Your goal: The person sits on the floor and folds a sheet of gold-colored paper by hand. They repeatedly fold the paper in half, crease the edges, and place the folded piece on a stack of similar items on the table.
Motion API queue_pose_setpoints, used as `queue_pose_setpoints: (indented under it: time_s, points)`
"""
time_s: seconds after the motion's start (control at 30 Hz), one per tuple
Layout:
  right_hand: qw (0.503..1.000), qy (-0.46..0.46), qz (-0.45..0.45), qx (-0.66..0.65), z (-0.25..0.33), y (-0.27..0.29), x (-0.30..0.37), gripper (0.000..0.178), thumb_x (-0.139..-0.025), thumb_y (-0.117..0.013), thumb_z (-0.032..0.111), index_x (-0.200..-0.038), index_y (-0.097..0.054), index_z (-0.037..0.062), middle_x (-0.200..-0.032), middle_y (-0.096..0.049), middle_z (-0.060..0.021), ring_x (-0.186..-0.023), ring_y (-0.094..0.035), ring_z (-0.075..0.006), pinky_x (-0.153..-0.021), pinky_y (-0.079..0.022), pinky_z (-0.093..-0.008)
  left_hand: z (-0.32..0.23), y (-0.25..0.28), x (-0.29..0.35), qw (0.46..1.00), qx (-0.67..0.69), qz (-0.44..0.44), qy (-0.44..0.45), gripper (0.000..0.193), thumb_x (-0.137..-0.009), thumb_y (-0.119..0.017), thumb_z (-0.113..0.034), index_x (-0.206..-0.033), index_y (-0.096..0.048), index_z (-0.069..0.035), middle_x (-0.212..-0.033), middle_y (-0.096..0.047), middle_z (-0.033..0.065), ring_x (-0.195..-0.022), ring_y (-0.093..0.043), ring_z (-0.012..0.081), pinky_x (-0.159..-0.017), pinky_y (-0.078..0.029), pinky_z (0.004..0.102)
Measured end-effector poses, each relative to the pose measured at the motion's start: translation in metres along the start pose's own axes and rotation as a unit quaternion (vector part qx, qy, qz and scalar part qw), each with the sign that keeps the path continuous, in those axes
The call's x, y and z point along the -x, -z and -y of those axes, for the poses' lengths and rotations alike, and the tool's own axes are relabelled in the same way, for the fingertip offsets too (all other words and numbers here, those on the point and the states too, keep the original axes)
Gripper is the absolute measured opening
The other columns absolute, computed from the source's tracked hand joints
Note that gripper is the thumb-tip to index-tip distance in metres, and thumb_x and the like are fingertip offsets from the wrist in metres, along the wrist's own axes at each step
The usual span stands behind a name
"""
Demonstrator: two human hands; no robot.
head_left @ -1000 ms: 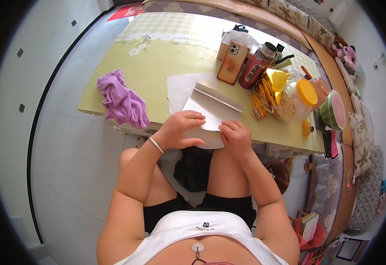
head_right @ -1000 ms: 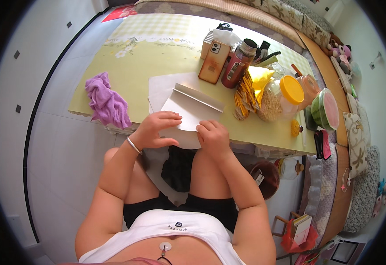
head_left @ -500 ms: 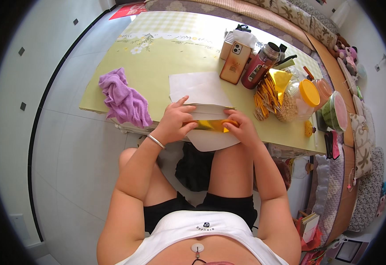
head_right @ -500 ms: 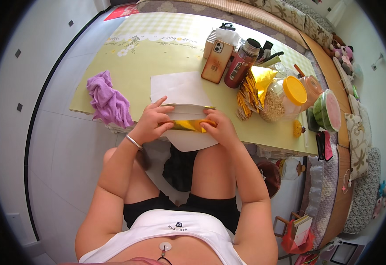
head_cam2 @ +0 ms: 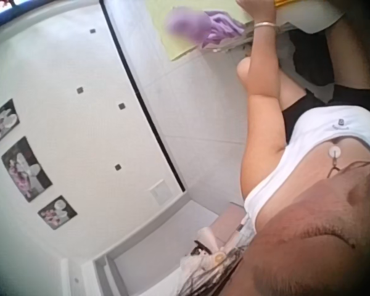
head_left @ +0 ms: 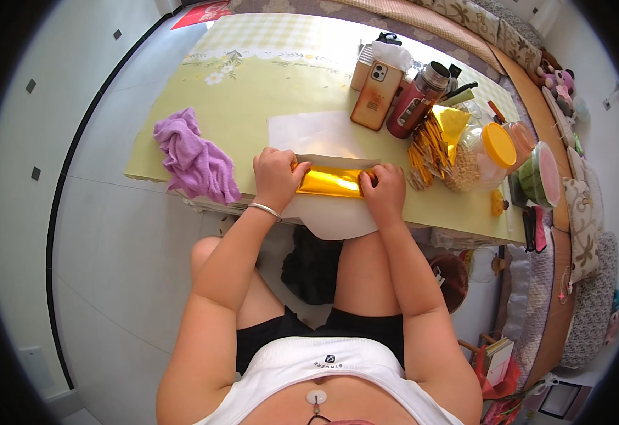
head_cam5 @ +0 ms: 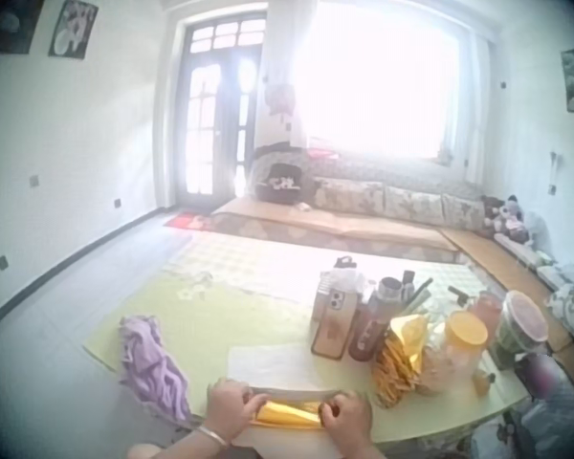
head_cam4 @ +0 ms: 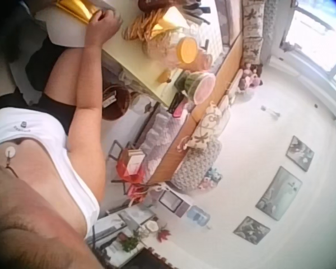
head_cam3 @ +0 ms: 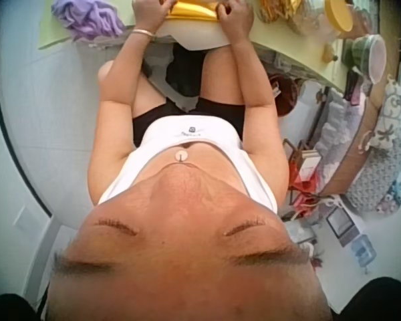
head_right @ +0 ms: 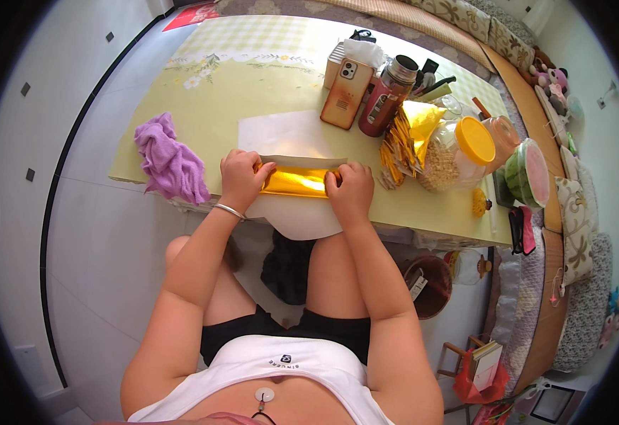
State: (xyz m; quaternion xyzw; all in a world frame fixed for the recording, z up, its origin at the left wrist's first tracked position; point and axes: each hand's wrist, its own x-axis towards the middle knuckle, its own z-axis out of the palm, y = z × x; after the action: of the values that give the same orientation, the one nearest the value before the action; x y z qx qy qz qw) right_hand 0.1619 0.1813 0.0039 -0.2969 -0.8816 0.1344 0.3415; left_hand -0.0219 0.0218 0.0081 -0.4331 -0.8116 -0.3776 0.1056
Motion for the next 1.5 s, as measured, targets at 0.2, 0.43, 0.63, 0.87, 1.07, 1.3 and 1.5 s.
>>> queue_pose_setpoints:
  time_s: [0.2, 0.43, 0.63, 0.87, 1.07, 1.3, 1.5]
  points:
    - [1.000, -0.009, 0.001, 0.030, -0.003, -0.006, 0.000, 0.018, -0.080, -0.074, 0.017, -0.076, -0.064, 0.0042, -0.087, -0.063, -0.0120, -0.090, -0.058, -0.0351, -0.080, -0.049, -0.0465, -0.006, -0.010, -0.001, 0.994, -0.097, -0.031, -0.038, 0.029, -0.081, -0.080, -0.028, -0.073, -0.062, -0.007, -0.071, -0.061, 0.0077, -0.076, -0.056, 0.0298, -0.076, -0.041, 0.0448]
    - [0.999, -0.015, 0.000, 0.035, -0.004, -0.008, 0.001, 0.018, -0.080, -0.075, 0.018, -0.075, -0.064, 0.0049, -0.087, -0.063, -0.0126, -0.091, -0.058, -0.0352, -0.080, -0.050, -0.0463, -0.031, -0.007, 0.032, 0.960, 0.006, 0.085, -0.268, 0.055, -0.085, -0.076, -0.042, -0.121, -0.065, -0.002, -0.127, -0.065, 0.0165, -0.121, -0.058, 0.0372, -0.105, -0.042, 0.0510]
    - [0.999, -0.028, 0.010, 0.025, -0.004, -0.007, 0.000, 0.017, -0.081, -0.074, 0.018, -0.075, -0.064, 0.0050, -0.087, -0.063, -0.0132, -0.090, -0.059, -0.0354, -0.080, -0.049, -0.0466, -0.041, -0.007, 0.051, 0.953, -0.078, 0.167, -0.238, 0.083, -0.085, -0.069, -0.061, -0.141, -0.055, -0.002, -0.149, -0.052, 0.0193, -0.139, -0.044, 0.0436, -0.112, -0.033, 0.0638]
    - [0.999, -0.023, -0.006, 0.033, -0.007, -0.011, 0.002, 0.016, -0.084, -0.071, 0.016, -0.077, -0.064, 0.0039, -0.088, -0.063, -0.0143, -0.089, -0.058, -0.0362, -0.080, -0.049, -0.0470, -0.042, -0.007, 0.055, 0.952, -0.111, 0.164, -0.233, 0.086, -0.084, -0.069, -0.062, -0.145, -0.052, -0.004, -0.154, -0.045, 0.0203, -0.142, -0.039, 0.0454, -0.111, -0.028, 0.0696]
    - [0.999, -0.017, -0.005, 0.043, -0.009, -0.012, 0.002, 0.015, -0.084, -0.071, 0.016, -0.079, -0.065, 0.0033, -0.088, -0.063, -0.0146, -0.089, -0.059, -0.0362, -0.080, -0.049, -0.0470, -0.044, -0.007, 0.051, 0.952, -0.116, 0.174, -0.223, 0.088, -0.083, -0.069, -0.062, -0.148, -0.048, -0.006, -0.157, -0.041, 0.0196, -0.145, -0.035, 0.0439, -0.113, -0.026, 0.0695]
    - [0.998, -0.031, 0.004, 0.047, -0.009, -0.012, 0.003, 0.018, -0.083, -0.073, 0.017, -0.088, -0.065, 0.0023, -0.096, -0.063, -0.0152, -0.094, -0.059, -0.0365, -0.085, -0.049, -0.0455, -0.041, -0.010, 0.051, 0.949, -0.129, 0.187, -0.221, 0.088, -0.082, -0.070, -0.064, -0.151, -0.048, -0.013, -0.158, -0.039, 0.0190, -0.146, -0.034, 0.0443, -0.114, -0.024, 0.0700]
    - [0.984, 0.116, -0.009, 0.136, 0.011, 0.000, 0.014, 0.050, -0.087, -0.071, 0.022, -0.131, -0.058, 0.0020, -0.138, -0.057, -0.0179, -0.131, -0.051, -0.0370, -0.109, -0.040, -0.0440, -0.045, -0.005, 0.050, 0.940, -0.148, 0.222, -0.213, 0.094, -0.080, -0.070, -0.066, -0.155, -0.043, -0.016, -0.161, -0.034, 0.0194, -0.148, -0.030, 0.0441, -0.115, -0.023, 0.0701]
